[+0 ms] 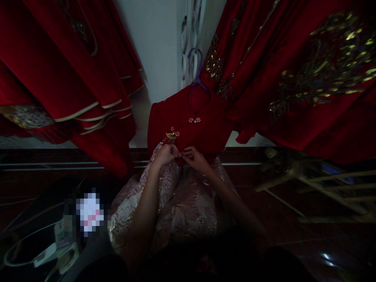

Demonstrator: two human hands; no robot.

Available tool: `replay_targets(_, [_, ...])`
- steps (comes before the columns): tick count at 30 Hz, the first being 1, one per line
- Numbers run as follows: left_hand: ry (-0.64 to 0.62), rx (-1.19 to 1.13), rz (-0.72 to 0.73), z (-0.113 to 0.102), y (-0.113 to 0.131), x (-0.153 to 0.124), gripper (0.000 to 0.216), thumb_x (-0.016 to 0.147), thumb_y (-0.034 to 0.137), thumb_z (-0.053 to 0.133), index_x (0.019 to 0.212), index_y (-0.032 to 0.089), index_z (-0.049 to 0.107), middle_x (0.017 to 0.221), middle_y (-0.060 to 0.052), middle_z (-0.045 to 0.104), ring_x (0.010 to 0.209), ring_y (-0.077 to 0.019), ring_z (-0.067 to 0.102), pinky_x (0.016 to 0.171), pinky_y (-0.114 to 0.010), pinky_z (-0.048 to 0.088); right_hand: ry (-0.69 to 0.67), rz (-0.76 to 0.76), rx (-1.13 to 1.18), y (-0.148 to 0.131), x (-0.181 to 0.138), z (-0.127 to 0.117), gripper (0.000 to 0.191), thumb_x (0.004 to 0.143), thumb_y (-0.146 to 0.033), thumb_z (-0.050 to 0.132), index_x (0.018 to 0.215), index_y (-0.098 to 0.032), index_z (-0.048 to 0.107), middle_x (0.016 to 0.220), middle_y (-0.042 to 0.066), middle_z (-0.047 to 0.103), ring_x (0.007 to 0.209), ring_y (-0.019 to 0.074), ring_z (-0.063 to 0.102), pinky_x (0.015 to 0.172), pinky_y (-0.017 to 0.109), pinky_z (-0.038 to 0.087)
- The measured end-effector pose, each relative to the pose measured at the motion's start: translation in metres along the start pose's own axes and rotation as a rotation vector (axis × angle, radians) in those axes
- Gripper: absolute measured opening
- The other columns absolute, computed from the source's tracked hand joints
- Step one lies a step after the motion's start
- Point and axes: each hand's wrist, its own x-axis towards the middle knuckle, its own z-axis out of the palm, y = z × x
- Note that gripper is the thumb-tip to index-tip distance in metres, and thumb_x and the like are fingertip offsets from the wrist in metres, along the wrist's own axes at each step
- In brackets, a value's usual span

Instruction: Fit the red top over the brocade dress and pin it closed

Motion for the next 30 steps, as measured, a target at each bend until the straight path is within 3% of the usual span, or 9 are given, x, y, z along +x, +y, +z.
replay_targets(3, [0.07, 0.092, 0.043, 0.0, -0.004, 0.002, 0.026, 0.07, 0.04, 0.072, 0.074, 0.016, 0.061, 0.07, -0.001, 0.066, 0.066, -0.0131, 0.06, 0.06, -0.022, 0.042, -0.026, -0.013, 0.054, -0.002, -0.001, -0.002, 0.027, 0.083, -0.025, 0.059, 0.109, -0.02, 0.05, 0.101, 0.007, 0.065, 0.092, 0.0145, 0.065, 0.08, 0.031, 0.056])
replay_targets(5, [0.11, 0.109, 0.058, 0.0, -0.003, 0.002, 0.03, 0.071, 0.044, 0.071, 0.073, 0.016, 0.061, 0.07, -0.001, 0.066, 0.065, -0.0127, 0.06, 0.06, -0.022, 0.041, -0.063, 0.007, 0.137, -0.004, -0.002, -0.003, 0.028, 0.084, -0.027, 0.057, 0.11, -0.02, 0.05, 0.105, 0.008, 0.065, 0.093, 0.0151, 0.064, 0.072, 0.029, 0.057])
replay_targets(8, [0.17, 0.055, 0.09, -0.002, 0.001, 0.001, 0.033, 0.072, 0.048, 0.071, 0.074, 0.016, 0.061, 0.072, -0.001, 0.066, 0.066, -0.0123, 0.06, 0.062, -0.022, 0.042, -0.116, 0.052, 0.291, -0.008, -0.001, -0.006, 0.034, 0.082, -0.028, 0.056, 0.115, -0.022, 0.048, 0.114, 0.008, 0.061, 0.092, 0.0151, 0.064, 0.06, 0.023, 0.056])
replay_targets(12, [0.187, -0.034, 0.082, -0.003, 0.004, 0.001, 0.034, 0.072, 0.048, 0.072, 0.077, 0.016, 0.062, 0.074, -0.002, 0.067, 0.068, -0.0123, 0.061, 0.063, -0.022, 0.044, -0.138, 0.108, 0.395, -0.009, 0.002, -0.006, 0.042, 0.078, -0.028, 0.06, 0.119, -0.024, 0.047, 0.114, 0.006, 0.059, 0.087, 0.0134, 0.063, 0.057, 0.021, 0.055])
replay_targets(19, [-0.126, -0.265, 0.091, -0.002, 0.007, -0.002, 0.029, 0.07, 0.038, 0.075, 0.079, 0.013, 0.062, 0.071, -0.002, 0.068, 0.068, -0.0123, 0.062, 0.066, -0.023, 0.048, -0.128, 0.128, 0.387, -0.006, 0.004, -0.008, 0.043, 0.071, -0.034, 0.07, 0.108, -0.021, 0.051, 0.095, 0.003, 0.062, 0.077, 0.0128, 0.061, 0.057, 0.022, 0.051])
replay_targets(24, [-0.287, -0.442, 0.177, -0.004, 0.026, -0.009, 0.028, 0.075, 0.037, 0.071, 0.089, 0.014, 0.065, 0.087, -0.004, 0.07, 0.082, -0.0138, 0.065, 0.077, -0.025, 0.051, -0.139, 0.065, 0.349, -0.007, 0.004, -0.017, 0.05, 0.059, -0.033, 0.079, 0.09, -0.022, 0.043, 0.074, -0.006, 0.053, 0.067, 0.0105, 0.053, 0.061, 0.023, 0.045])
replay_targets(27, [-0.111, -0.65, 0.099, -0.001, 0.027, -0.004, 0.033, 0.075, 0.04, 0.072, 0.096, 0.016, 0.063, 0.094, -0.005, 0.068, 0.083, -0.0142, 0.066, 0.073, -0.026, 0.054, -0.041, 0.006, 0.228, -0.008, 0.007, -0.026, 0.038, 0.066, -0.039, 0.074, 0.079, -0.02, 0.044, 0.073, -0.005, 0.048, 0.068, 0.0107, 0.048, 0.064, 0.024, 0.042])
replay_targets(30, [0.152, -0.862, -0.043, 0.003, 0.019, 0.006, 0.04, 0.075, 0.045, 0.071, 0.102, 0.016, 0.063, 0.098, -0.007, 0.069, 0.078, -0.0141, 0.067, 0.071, -0.027, 0.057, -0.097, -0.025, 0.17, -0.011, 0.007, -0.036, 0.031, 0.071, -0.041, 0.069, 0.075, -0.018, 0.048, 0.072, -0.004, 0.048, 0.068, 0.0116, 0.046, 0.066, 0.025, 0.04])
